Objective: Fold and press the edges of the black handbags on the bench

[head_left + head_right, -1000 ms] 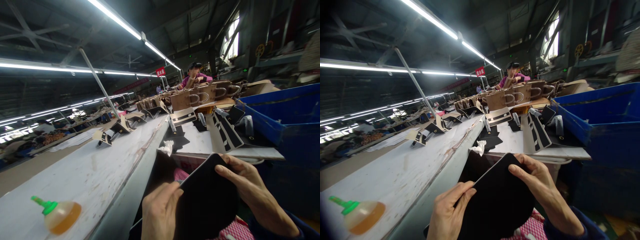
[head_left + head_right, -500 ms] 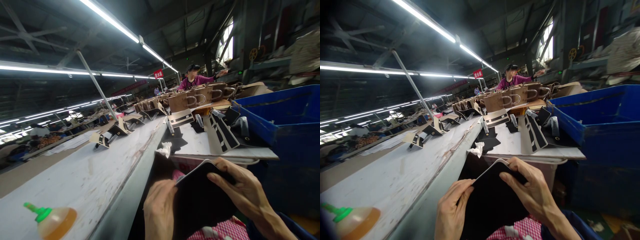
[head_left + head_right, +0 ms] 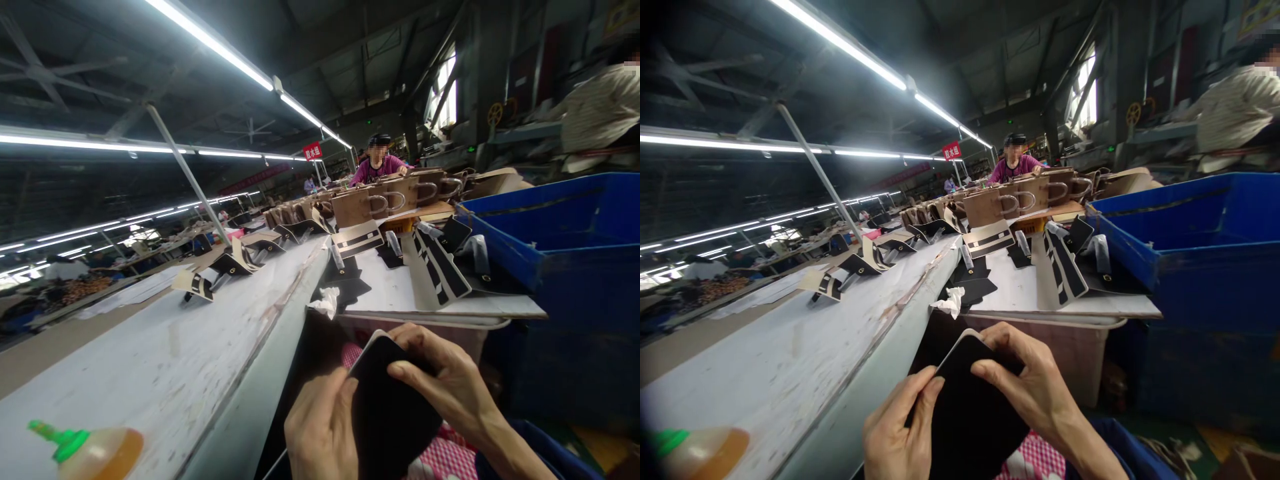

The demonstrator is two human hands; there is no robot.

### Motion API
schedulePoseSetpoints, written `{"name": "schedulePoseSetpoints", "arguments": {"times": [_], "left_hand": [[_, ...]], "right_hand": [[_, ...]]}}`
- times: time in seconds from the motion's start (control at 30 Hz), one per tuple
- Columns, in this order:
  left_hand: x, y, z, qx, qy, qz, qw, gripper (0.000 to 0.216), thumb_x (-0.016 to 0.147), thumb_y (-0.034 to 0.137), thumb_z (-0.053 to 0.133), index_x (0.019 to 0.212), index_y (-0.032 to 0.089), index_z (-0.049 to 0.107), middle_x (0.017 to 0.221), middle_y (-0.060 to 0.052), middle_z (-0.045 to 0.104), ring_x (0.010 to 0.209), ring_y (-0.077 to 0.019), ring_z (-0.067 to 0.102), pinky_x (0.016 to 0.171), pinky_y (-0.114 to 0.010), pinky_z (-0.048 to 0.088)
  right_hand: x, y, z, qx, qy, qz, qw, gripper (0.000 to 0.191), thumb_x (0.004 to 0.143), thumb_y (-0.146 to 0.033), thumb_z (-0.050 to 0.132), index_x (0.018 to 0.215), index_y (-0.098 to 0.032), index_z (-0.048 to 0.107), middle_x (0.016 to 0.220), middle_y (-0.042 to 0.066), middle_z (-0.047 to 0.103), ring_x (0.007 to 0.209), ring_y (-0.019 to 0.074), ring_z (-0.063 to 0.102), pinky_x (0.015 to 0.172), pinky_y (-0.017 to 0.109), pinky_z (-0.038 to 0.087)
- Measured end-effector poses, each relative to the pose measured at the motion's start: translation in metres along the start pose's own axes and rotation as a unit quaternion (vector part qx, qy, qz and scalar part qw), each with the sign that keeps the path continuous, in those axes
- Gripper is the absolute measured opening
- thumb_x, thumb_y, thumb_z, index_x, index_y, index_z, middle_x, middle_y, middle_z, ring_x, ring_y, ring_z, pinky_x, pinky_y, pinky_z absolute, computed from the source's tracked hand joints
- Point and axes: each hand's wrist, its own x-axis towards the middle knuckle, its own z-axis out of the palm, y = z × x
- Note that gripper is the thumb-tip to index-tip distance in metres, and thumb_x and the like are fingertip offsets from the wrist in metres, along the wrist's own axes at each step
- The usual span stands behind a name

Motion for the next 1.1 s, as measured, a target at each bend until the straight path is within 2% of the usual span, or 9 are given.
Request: {"name": "schedulePoseSetpoints", "arguments": {"times": [0.17, 0.33, 0.57, 0.8, 1.0, 1.1], "left_hand": [[-0.003, -0.001, -0.001, -0.004, -0.012, 0.021, 1.000, 0.015, 0.087, 0.009, 0.061, 0.095, 0.020, 0.067, 0.076, 0.001, 0.069, 0.065, -0.0097, 0.062, 0.068, -0.020, 0.048], [-0.007, 0.002, 0.001, -0.012, -0.003, 0.011, 1.000, 0.014, 0.087, 0.011, 0.063, 0.095, 0.021, 0.067, 0.076, 0.002, 0.068, 0.068, -0.0094, 0.063, 0.070, -0.019, 0.048], [-0.005, 0.000, 0.004, -0.058, -0.012, -0.031, 0.998, 0.016, 0.085, 0.012, 0.065, 0.094, 0.024, 0.070, 0.073, 0.005, 0.068, 0.063, -0.0073, 0.062, 0.065, -0.016, 0.047], [0.007, 0.016, 0.007, -0.109, -0.016, -0.091, 0.990, 0.022, 0.085, 0.011, 0.063, 0.091, 0.030, 0.074, 0.075, 0.007, 0.071, 0.067, -0.0074, 0.065, 0.068, -0.012, 0.049], [0.015, 0.027, 0.009, -0.130, -0.050, -0.090, 0.986, 0.026, 0.088, 0.013, 0.061, 0.097, 0.035, 0.072, 0.077, 0.009, 0.070, 0.071, -0.0068, 0.065, 0.070, -0.012, 0.047], [0.018, 0.028, 0.012, -0.128, -0.064, -0.084, 0.986, 0.020, 0.090, 0.014, 0.059, 0.092, 0.031, 0.069, 0.076, 0.009, 0.066, 0.069, -0.0052, 0.061, 0.070, -0.011, 0.045]], "right_hand": [[0.000, -0.009, 0.002, -0.019, 0.060, -0.071, 0.995, 0.020, 0.088, -0.024, 0.065, 0.070, -0.019, 0.060, 0.080, 0.002, 0.066, 0.070, 0.0129, 0.063, 0.061, 0.019, 0.050], [-0.001, -0.012, 0.002, 0.009, 0.074, -0.048, 0.996, 0.021, 0.087, -0.023, 0.066, 0.067, -0.019, 0.059, 0.079, 0.001, 0.065, 0.065, 0.0102, 0.062, 0.055, 0.016, 0.047], [-0.002, -0.011, 0.003, -0.007, 0.073, -0.061, 0.995, 0.024, 0.088, -0.021, 0.065, 0.066, -0.018, 0.056, 0.076, 0.000, 0.063, 0.062, 0.0093, 0.059, 0.054, 0.017, 0.045], [-0.004, -0.011, 0.008, -0.005, 0.054, -0.107, 0.993, 0.020, 0.089, -0.016, 0.062, 0.070, -0.019, 0.057, 0.077, 0.000, 0.063, 0.067, 0.0100, 0.061, 0.059, 0.019, 0.047], [-0.005, -0.010, 0.012, 0.027, 0.029, -0.104, 0.994, 0.020, 0.089, -0.016, 0.062, 0.070, -0.019, 0.056, 0.076, 0.000, 0.063, 0.066, 0.0106, 0.060, 0.060, 0.019, 0.047], [-0.004, -0.007, 0.017, 0.037, 0.028, -0.100, 0.994, 0.021, 0.089, -0.019, 0.062, 0.070, -0.019, 0.056, 0.075, -0.001, 0.063, 0.066, 0.0104, 0.060, 0.061, 0.019, 0.048]]}}
